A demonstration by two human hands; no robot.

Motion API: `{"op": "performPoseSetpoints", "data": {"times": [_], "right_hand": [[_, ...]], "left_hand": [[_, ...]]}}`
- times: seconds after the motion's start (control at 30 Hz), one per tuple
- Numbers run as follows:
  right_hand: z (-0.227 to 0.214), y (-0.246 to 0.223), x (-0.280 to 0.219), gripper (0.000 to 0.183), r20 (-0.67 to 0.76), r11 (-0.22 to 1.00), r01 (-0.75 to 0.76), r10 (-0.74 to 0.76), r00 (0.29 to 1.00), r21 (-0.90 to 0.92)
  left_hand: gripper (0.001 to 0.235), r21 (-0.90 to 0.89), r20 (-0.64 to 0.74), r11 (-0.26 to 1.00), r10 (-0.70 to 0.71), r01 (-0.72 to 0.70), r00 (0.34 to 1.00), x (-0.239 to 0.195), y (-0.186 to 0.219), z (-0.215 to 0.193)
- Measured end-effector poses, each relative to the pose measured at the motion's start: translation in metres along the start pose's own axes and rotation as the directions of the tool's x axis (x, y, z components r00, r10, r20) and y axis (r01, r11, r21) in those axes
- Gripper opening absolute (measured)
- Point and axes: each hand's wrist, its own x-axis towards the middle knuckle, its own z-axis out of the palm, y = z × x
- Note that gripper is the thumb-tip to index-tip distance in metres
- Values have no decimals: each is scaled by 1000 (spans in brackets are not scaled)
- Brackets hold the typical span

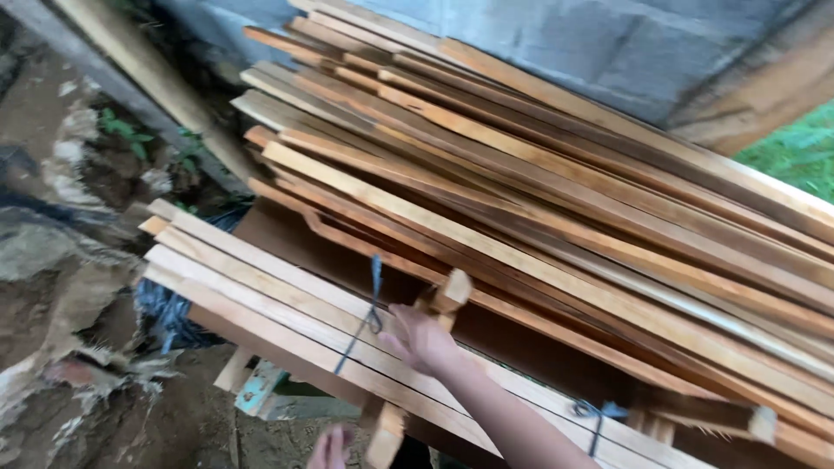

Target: The person arranges a stack of thin wooden planks on a wooden workbench. They then use black plastic ties to secure the planks together, wrapping the ties around the stack and knotting them to hold the bundle in place.

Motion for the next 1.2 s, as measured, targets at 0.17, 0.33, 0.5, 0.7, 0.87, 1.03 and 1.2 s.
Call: {"op": "performPoseSetpoints", "data": {"times": [0.17, 0.33, 0.5, 0.7, 0.87, 1.03, 1.2], "right_hand": [[38, -16, 84, 82, 396, 919, -389, 333, 855, 67], [71, -18, 135, 99, 601, 885, -456, 419, 681, -100], [71, -24, 156, 108, 682, 845, -507, 472, 558, -171], [75, -19, 165, 87, 778, 787, -615, 421, 467, -58], [74, -24, 167, 83, 825, 734, -679, 386, 412, -5], [73, -27, 158, 104, 655, 789, -613, 484, 581, -40], [83, -3, 105, 74, 201, 963, -263, 246, 948, 64]], "left_hand": [[41, -117, -104, 979, -179, 167, 978, 8, 265, 49], [97, -535, -87, 745, -517, 399, 851, 25, 349, 82], [80, -633, -78, 650, -594, 421, 801, 30, 363, 81], [89, -516, -160, 718, -616, 466, 772, 37, 369, 88], [90, -586, -139, 649, -671, 485, 729, 36, 378, 90], [90, -516, -166, 710, -632, 480, 757, 44, 352, 86], [93, -401, 33, 775, -521, 489, 853, 33, 336, 65]]}}
